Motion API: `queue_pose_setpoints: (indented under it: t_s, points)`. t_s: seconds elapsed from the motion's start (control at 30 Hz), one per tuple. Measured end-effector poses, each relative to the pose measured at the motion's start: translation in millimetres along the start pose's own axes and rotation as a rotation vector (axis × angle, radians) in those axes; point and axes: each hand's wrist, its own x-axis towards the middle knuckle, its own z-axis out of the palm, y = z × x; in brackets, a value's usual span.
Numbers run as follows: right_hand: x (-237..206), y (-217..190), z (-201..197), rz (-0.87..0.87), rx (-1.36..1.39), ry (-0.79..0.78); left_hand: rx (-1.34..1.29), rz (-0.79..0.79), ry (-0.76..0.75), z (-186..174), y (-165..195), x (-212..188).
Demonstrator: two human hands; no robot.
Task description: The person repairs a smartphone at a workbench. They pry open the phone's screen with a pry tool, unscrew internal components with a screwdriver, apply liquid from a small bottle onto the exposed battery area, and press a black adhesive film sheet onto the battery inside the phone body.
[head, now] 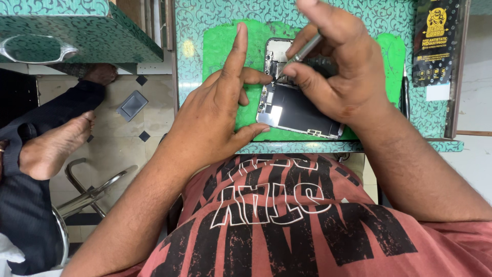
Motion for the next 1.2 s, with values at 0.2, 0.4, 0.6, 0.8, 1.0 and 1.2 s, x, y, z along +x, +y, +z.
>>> queue_pose_setpoints:
  t_s: [0.2,0.4,0.6,0.8,1.0,1.2]
  points:
    - [-2.9,3.6,-4.0,0.156,0.317,0.025,-0.054,-0.002,0.005,-0.5,-1.4,0.6]
    - [-5.9,1.8,-14.6,0.354,0.517,0.229,-0.172,-0.062,-0.022,-1.3,-2.2,2.6]
    - [-11.6,15.7,-24.8,0.334,0.628,0.472,-0.101,-0.087,-0.026,3.5,-1.3,17.1]
    - [-24.4,25.4,-27.0,0.321,0.541,0.402,-0.118,-0.113,-0.122,3.4,2.3,17.3]
    - [-31.3,21.5,-9.5,0.156,0.384,0.108,-0.135,-0.090,-0.160,5.3,-0.4,13.2]
    - [-27.7,14.3,-6.0,0.117,0.271,0.063,-0.123,-0.108,-0.161,9.3,-0.5,14.0]
